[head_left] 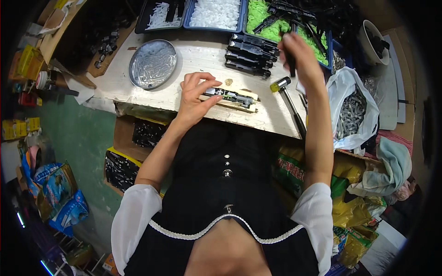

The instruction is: The person assembles small black components by hand at a workstation, picking up individual pieces, white and green inserts, and metal fasteners. They place the components into a wooden fixture on the table, tap them with a small yellow-headed hammer, and then move the finished items aside.

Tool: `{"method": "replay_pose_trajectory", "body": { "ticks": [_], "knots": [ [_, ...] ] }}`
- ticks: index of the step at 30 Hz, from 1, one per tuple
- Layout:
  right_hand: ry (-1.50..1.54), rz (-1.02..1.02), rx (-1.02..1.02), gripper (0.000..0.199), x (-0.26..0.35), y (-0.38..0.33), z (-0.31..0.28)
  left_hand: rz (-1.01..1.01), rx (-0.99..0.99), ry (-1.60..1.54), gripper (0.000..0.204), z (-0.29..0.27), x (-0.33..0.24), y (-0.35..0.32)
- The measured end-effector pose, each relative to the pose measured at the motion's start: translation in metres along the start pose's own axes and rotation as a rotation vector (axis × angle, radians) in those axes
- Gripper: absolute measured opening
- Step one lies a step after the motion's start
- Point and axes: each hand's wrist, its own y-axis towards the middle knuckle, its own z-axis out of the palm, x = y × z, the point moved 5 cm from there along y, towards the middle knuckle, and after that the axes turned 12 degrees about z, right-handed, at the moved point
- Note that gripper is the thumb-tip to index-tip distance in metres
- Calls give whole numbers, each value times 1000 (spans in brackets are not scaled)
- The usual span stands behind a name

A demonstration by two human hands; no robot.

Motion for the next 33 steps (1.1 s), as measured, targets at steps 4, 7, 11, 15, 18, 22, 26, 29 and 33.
{"method": "replay_pose_trajectory", "body": {
  "ticks": [4, 7, 11, 15, 18, 22, 26, 29, 33],
  "knots": [
    [-348, -226, -130, 34, -35, -52, 39, -86, -45, -92, 30, -13, 5, -11],
    [-483, -418, -97, 31, -32, -76, 76, -122, -101, -140, 27, -22, 2, -17],
    [-727, -549, -115, 27, -27, -82, 114, -96, -128, -130, 25, -32, 3, -21],
    [-927, -610, -111, 28, -33, -78, 138, -74, -87, -10, 27, -38, 9, -26],
    [-985, -643, -117, 28, -34, -76, 148, -109, -76, 7, 29, -38, 12, -23],
    [-1051, -620, -114, 29, -42, -72, 151, -181, -90, -129, 31, -29, 12, -15],
    [-1048, -606, -115, 33, -49, -71, 150, -49, 12, -94, 39, -14, 17, -10],
    [-1017, -623, -131, 33, -52, -73, 148, 1, 100, -23, 40, -11, 12, -4],
    [-844, -691, -173, 35, -47, -79, 129, 29, 248, 79, 40, -13, 10, -1]
  ]
}}
